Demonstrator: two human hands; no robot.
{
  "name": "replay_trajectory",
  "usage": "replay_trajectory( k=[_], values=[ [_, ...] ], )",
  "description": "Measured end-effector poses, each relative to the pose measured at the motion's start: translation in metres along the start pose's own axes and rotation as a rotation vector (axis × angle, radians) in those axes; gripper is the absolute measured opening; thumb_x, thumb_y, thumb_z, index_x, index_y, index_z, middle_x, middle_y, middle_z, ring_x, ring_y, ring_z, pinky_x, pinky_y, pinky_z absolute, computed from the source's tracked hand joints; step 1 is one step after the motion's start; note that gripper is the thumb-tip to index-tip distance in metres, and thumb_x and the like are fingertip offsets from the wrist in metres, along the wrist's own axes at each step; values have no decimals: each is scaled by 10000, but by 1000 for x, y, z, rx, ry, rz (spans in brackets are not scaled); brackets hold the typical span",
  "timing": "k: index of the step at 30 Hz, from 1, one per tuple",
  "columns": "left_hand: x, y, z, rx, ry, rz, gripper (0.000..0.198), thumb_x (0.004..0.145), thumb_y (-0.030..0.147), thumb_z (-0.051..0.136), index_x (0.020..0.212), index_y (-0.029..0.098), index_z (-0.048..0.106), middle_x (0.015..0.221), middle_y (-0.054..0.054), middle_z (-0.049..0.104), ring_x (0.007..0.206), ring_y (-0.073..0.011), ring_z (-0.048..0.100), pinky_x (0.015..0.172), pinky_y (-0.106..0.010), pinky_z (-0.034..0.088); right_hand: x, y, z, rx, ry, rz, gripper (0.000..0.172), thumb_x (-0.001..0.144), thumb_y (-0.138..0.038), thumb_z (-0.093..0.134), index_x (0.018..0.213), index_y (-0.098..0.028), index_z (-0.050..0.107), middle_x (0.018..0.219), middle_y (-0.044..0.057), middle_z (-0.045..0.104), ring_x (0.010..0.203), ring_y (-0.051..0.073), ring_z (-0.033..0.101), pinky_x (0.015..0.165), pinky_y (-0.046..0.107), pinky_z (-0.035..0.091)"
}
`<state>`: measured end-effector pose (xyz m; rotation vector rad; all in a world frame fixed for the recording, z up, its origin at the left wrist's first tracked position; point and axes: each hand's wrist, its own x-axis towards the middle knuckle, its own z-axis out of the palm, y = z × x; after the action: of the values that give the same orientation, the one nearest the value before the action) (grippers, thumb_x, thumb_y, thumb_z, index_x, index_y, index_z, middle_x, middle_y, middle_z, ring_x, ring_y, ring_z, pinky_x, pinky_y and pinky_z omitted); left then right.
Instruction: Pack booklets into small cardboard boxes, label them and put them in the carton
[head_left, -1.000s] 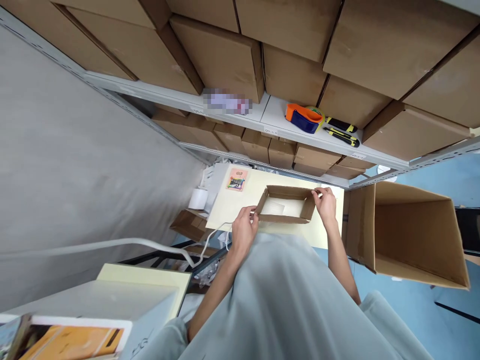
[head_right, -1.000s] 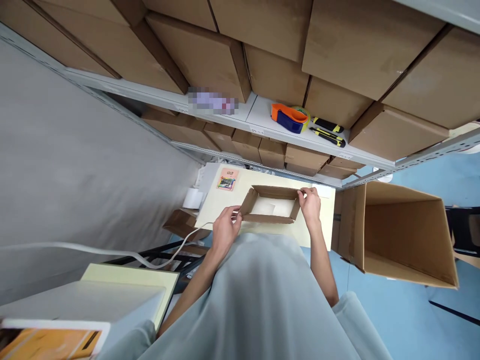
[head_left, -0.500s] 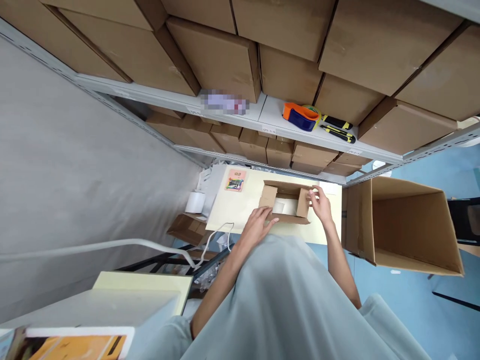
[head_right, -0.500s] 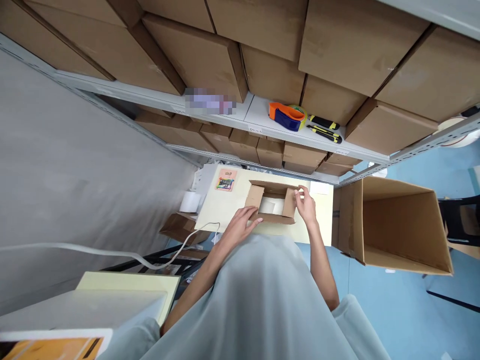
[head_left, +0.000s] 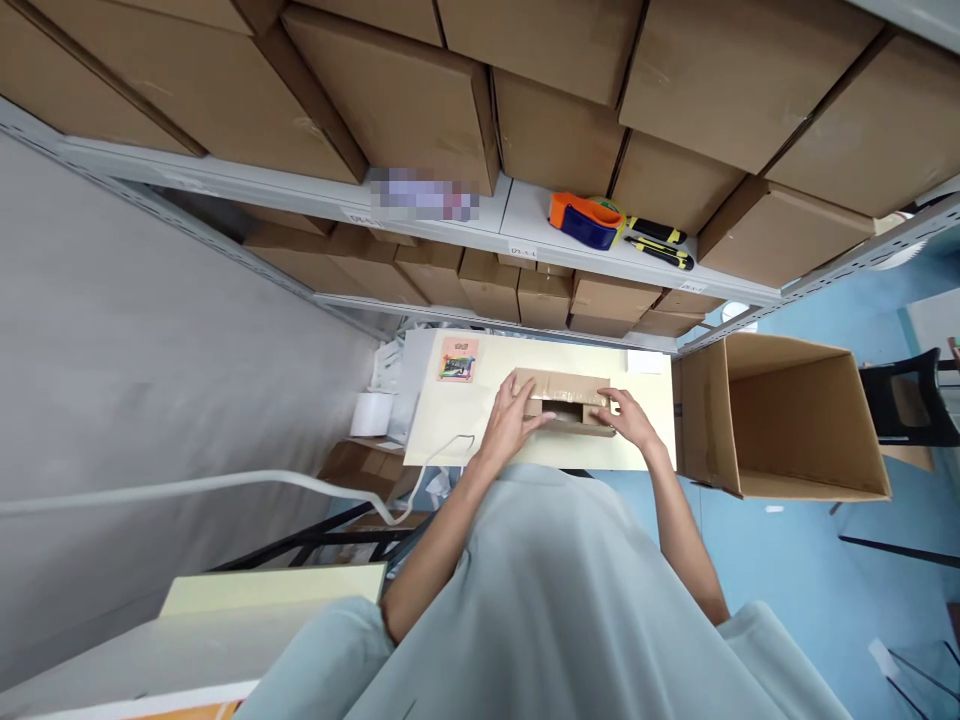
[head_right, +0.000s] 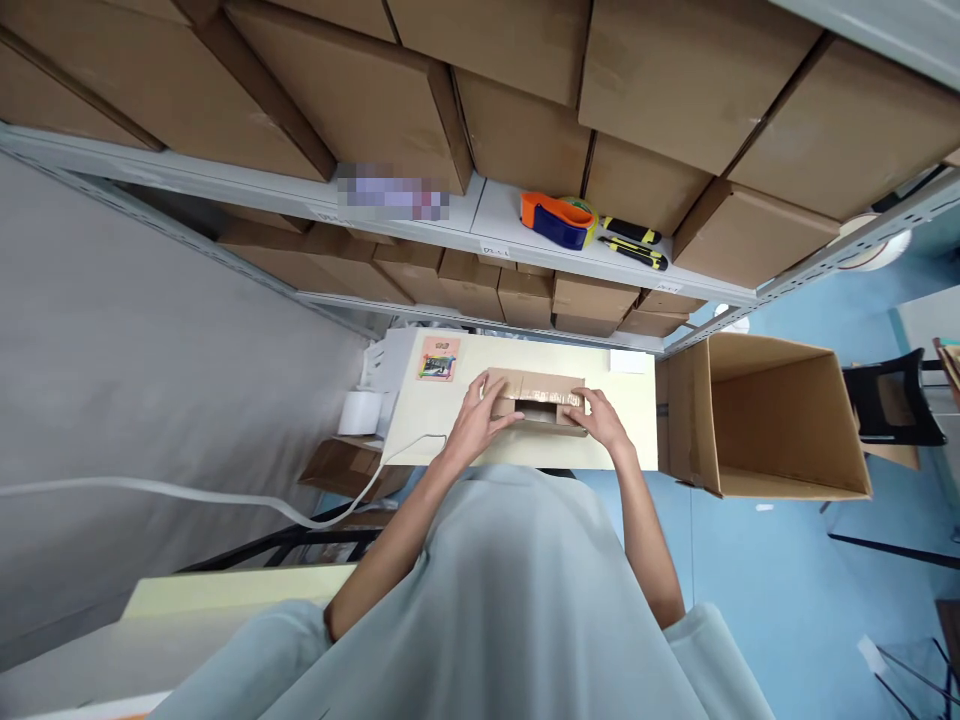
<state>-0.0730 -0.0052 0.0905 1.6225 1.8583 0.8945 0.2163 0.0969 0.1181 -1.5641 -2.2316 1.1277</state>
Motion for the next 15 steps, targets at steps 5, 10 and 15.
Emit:
replay_trajectory(
  k=[5,10,15],
  values=[
    [1,-14,-3,41,15,50,394,1007,444,746,1366,284,717,1647,-127,512,1442,-353,593,1224,-546,515,-7,10,6,92,32,-39,444,1035,-582,622,1351,-289,726,1381,115,697,1242,279,695,1086,452,574],
    [7,-24,-1,-3,49,-20,393,996,378,760,1361,239,723,1661,-142,502,1320,-315,685,1161,-478,572,-18,14,17,221,79,16,509,1015,-571,646,1436,-289,693,1442,123,693,1109,261,744,999,442,627],
    [7,-24,6,-65,22,-125,417,1009,358,732,1411,246,727,1646,-143,569,1414,-332,661,1199,-490,550,-18,10,26,215,173,97,542,1009,-588,619,1438,-263,681,1469,130,693,1127,295,739,956,462,636]
  ],
)
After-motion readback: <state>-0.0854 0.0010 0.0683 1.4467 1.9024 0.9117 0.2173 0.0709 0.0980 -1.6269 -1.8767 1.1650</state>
